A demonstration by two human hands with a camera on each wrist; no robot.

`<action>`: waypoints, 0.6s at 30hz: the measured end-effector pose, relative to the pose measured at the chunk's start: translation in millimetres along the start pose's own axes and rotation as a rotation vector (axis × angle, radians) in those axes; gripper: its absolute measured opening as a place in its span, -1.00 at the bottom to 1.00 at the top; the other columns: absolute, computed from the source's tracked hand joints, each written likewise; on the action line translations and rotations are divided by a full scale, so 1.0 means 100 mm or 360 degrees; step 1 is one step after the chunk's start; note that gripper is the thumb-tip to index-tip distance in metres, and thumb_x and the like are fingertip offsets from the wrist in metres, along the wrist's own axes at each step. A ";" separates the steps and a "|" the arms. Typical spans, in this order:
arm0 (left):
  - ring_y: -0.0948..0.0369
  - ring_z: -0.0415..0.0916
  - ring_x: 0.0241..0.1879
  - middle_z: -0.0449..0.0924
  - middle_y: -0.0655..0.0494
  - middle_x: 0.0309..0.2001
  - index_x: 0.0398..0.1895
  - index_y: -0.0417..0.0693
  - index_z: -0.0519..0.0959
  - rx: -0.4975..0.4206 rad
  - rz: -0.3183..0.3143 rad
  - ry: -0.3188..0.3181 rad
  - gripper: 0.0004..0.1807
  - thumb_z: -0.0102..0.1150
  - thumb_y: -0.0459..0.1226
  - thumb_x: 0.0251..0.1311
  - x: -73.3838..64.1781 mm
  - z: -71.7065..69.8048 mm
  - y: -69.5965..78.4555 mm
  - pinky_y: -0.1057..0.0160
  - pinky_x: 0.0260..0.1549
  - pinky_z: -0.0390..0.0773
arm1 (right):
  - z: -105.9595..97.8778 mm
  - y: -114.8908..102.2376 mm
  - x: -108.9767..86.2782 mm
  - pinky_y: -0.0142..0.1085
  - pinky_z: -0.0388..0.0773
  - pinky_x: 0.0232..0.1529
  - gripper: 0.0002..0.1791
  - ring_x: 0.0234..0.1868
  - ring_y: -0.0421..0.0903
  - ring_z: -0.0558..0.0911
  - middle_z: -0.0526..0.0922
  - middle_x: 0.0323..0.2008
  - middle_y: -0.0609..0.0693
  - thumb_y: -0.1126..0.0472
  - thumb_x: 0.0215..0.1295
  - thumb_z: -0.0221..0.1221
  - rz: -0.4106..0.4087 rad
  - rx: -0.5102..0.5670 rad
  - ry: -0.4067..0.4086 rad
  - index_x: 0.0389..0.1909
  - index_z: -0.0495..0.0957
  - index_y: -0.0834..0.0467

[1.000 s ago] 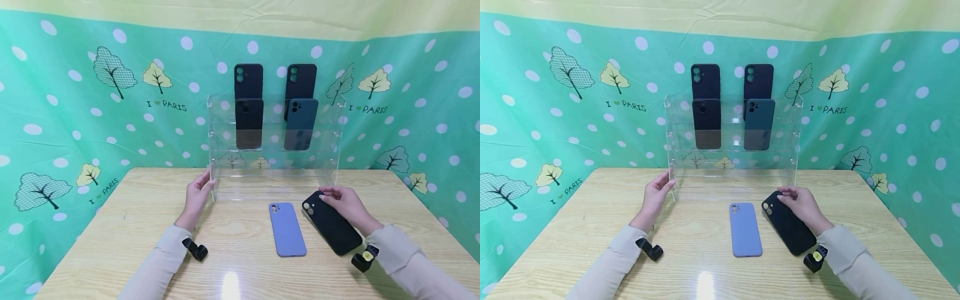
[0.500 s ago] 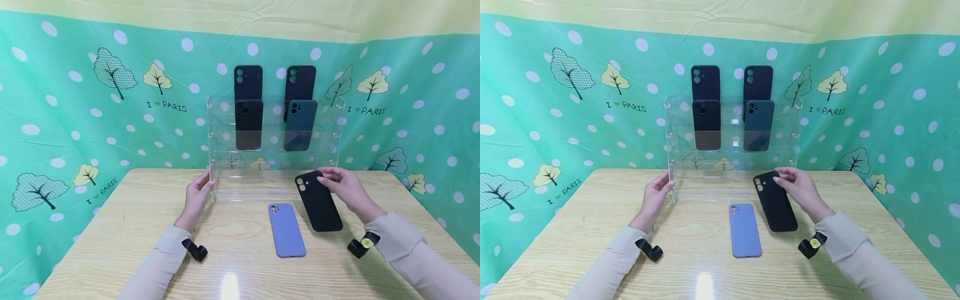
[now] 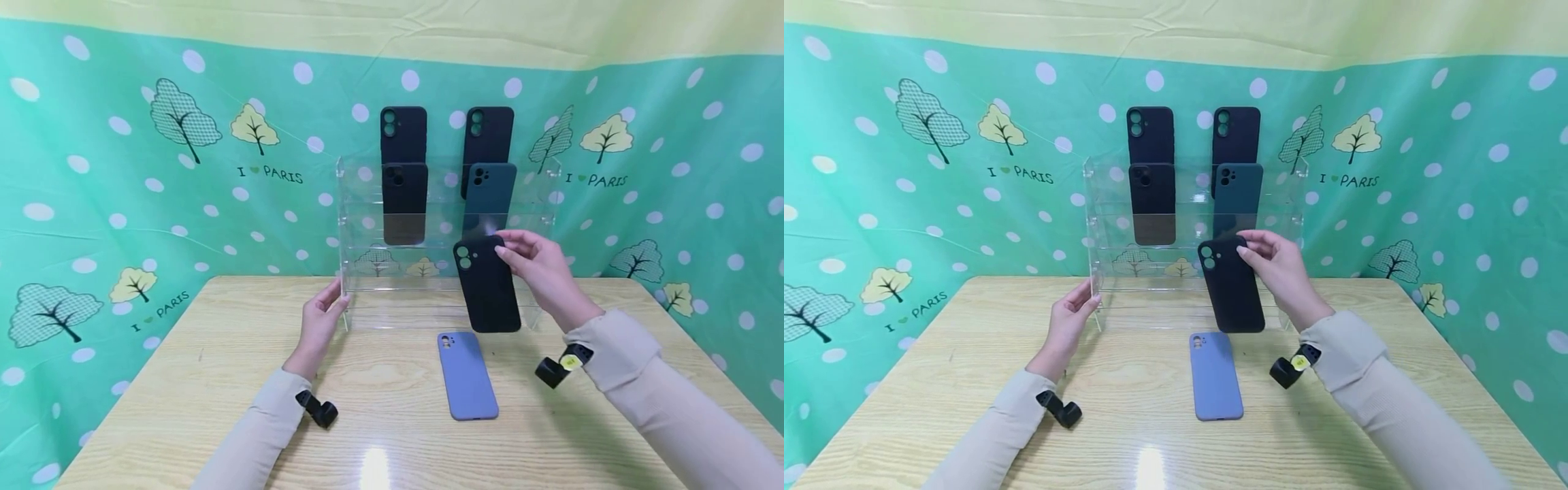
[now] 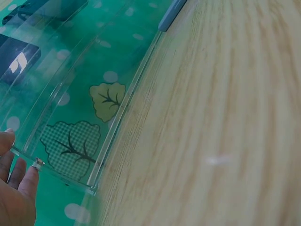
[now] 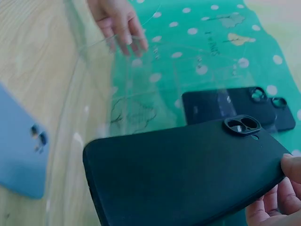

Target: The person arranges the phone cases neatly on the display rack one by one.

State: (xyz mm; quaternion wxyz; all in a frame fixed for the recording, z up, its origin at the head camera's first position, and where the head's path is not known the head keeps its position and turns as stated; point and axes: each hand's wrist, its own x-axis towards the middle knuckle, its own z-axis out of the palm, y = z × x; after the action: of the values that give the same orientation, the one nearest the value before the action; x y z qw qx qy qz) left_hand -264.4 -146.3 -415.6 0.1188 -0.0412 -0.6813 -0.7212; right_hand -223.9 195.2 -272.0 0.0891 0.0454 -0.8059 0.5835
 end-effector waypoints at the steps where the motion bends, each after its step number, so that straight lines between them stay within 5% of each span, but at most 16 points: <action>1: 0.04 0.36 0.23 0.40 -0.16 0.23 0.25 -0.22 0.37 0.0003 -0.0005 -0.0002 -0.50 0.12 -0.45 0.22 0.00 0.00 0.00 0.49 0.00 0.49 | 0.03 -0.03 0.02 -0.52 0.53 -0.29 -0.60 -0.23 -0.26 0.49 0.57 -0.26 -0.23 0.11 0.30 0.17 -0.0008 0.0019 0.0011 0.12 0.46 0.15; 18: 0.04 0.35 0.24 0.39 -0.15 0.25 0.25 -0.20 0.38 -0.0041 -0.0018 -0.0024 -0.51 0.13 -0.45 0.22 0.02 -0.02 -0.02 0.49 0.00 0.49 | 0.50 -0.38 0.42 -0.50 0.37 -0.48 -0.75 -0.40 -0.22 0.40 0.48 -0.38 -0.11 0.31 0.29 0.16 -0.0207 0.0615 0.0197 -0.01 0.54 0.14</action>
State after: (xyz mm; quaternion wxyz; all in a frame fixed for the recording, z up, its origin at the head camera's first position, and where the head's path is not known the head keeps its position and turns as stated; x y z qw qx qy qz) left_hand -266.3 -148.3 -417.3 0.1089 -0.0443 -0.6730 -0.7303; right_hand -262.8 137.0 -243.0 0.1656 0.0775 -0.6674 0.7220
